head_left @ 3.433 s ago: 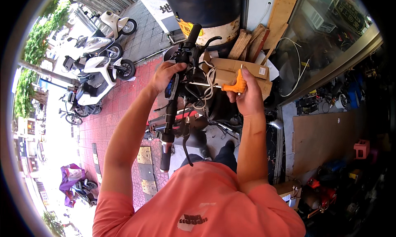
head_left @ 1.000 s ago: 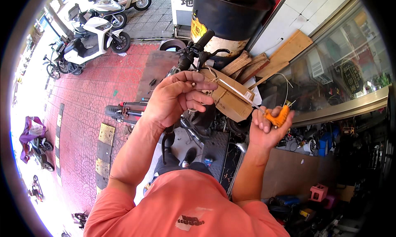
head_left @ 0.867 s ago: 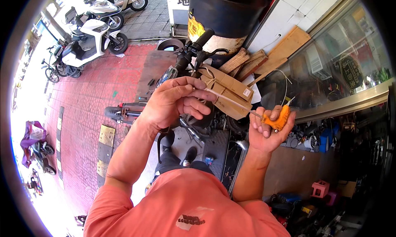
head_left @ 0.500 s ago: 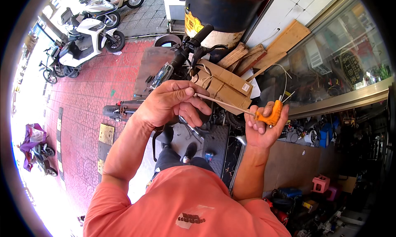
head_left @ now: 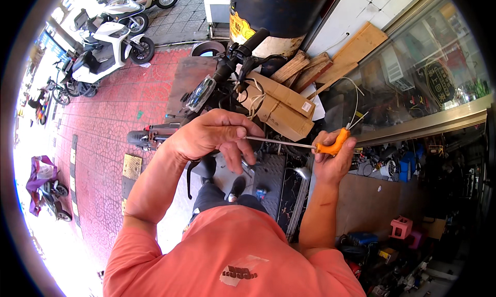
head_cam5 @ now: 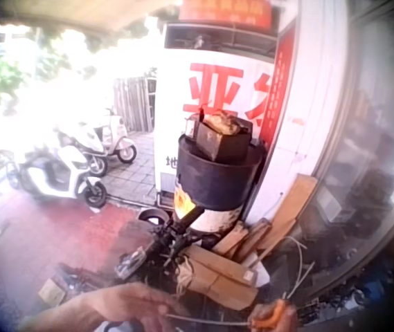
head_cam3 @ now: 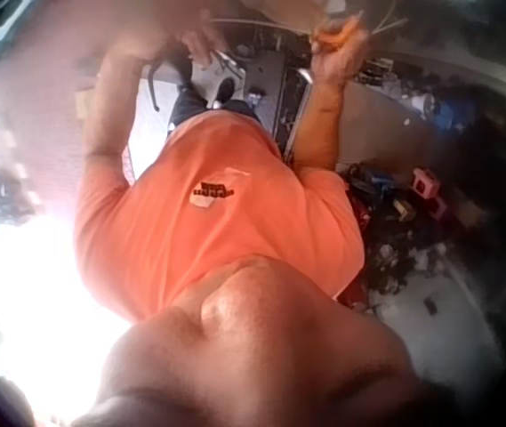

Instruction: The person uses a screwdriver to loosen and tighten screws on the handlebar assembly of an electric scooter, handles internal wires, and adjusts the digital display unit.

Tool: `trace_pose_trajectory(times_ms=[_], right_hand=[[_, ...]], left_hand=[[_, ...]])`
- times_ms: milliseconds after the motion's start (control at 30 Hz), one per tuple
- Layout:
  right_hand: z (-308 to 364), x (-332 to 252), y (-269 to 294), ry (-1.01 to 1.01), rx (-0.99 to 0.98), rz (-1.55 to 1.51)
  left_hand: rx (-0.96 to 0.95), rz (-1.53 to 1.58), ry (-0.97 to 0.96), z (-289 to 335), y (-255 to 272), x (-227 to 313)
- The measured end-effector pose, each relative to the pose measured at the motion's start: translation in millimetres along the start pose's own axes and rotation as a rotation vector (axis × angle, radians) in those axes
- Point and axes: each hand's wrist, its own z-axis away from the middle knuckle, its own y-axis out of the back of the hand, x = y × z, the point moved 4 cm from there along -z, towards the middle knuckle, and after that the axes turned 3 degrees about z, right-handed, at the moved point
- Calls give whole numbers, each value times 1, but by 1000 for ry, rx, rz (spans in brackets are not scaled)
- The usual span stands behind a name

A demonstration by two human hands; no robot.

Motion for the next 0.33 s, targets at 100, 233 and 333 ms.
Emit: trace_pose_trajectory(times_ms=[100,233,333], right_hand=[[18,47,15,-319,73,-362],[39,82,11,-487,29,-696],[47,86,12,-471,26,-845]], left_hand=[[-18,-20,26,-1,-14,5],[-29,-152,37,-3,-25,12],[38,-309,-56,7,-14,24]])
